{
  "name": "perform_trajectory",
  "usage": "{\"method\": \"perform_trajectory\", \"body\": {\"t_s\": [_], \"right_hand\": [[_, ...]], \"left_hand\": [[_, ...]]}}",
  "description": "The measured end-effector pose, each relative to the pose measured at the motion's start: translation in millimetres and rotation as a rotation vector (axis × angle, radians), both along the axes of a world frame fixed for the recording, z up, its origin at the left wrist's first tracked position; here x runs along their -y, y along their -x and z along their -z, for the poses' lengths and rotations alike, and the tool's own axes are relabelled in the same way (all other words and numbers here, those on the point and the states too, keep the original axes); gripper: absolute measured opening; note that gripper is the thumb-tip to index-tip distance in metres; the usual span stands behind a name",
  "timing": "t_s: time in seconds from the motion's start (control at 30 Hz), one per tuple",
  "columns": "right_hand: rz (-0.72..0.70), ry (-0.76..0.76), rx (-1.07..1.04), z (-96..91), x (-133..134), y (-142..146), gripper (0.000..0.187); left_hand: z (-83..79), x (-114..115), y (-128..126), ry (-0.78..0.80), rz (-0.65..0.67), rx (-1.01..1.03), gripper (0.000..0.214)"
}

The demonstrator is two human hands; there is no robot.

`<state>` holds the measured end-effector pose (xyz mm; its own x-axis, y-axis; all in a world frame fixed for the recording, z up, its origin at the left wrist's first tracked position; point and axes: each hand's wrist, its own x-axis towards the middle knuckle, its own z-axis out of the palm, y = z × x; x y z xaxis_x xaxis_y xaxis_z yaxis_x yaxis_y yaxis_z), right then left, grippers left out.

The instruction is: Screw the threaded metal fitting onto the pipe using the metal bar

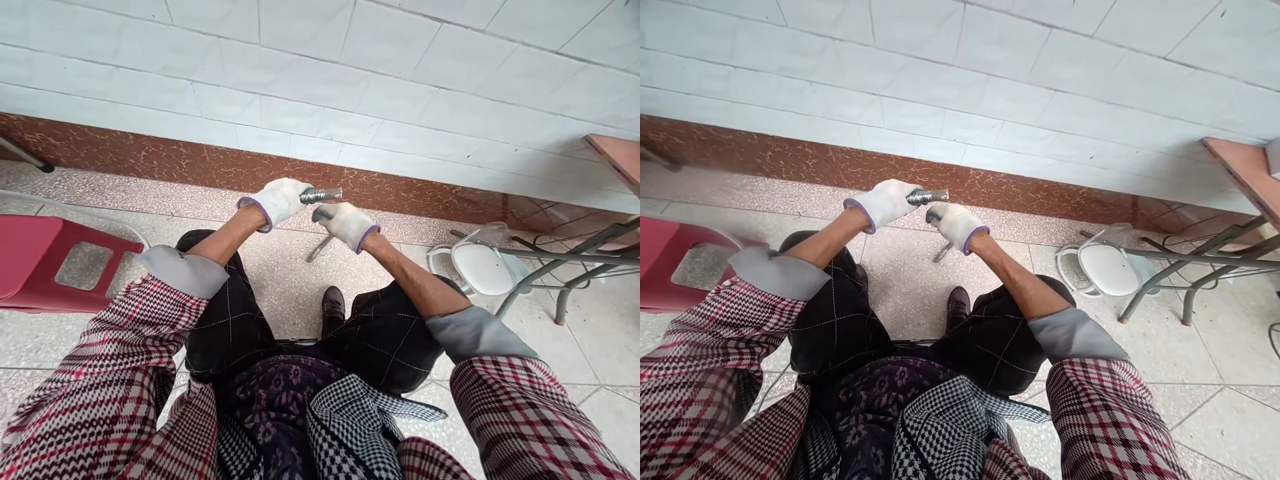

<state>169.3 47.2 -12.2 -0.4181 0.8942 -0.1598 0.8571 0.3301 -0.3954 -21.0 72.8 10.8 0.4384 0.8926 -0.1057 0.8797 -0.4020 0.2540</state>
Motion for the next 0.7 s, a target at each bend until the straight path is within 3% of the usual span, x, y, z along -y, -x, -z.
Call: {"method": "perform_trajectory", "body": {"t_s": [0.07,0.17,0.33,0.43,0.57,0.7], "right_hand": [[-0.088,-0.003,0.048,-0.5,14,9,0.023],[-0.108,-0.017,0.063,-9.8,27,12,0.024],[-0.011,-0.079,0.072,-34.9,30,1,0.025],[0.058,-0.114,0.044,-40.8,21,-8,0.025],[0.098,-0.139,-0.142,-30.7,0,-20,0.022],[0.168,0.007,-0.355,-10.5,-13,-19,0.02]], "left_hand": [[5.9,-6,2,-0.007,-0.018,-0.049,0.034],[15.9,-14,6,-0.037,-0.016,-0.15,0.035],[17.7,-11,2,-0.026,0.054,-0.359,0.037],[14.0,-2,-4,0.019,0.152,-0.367,0.039],[14.0,3,-7,0.004,0.199,-0.274,0.039],[10.8,-1,-5,0.006,0.112,-0.128,0.036]]}}
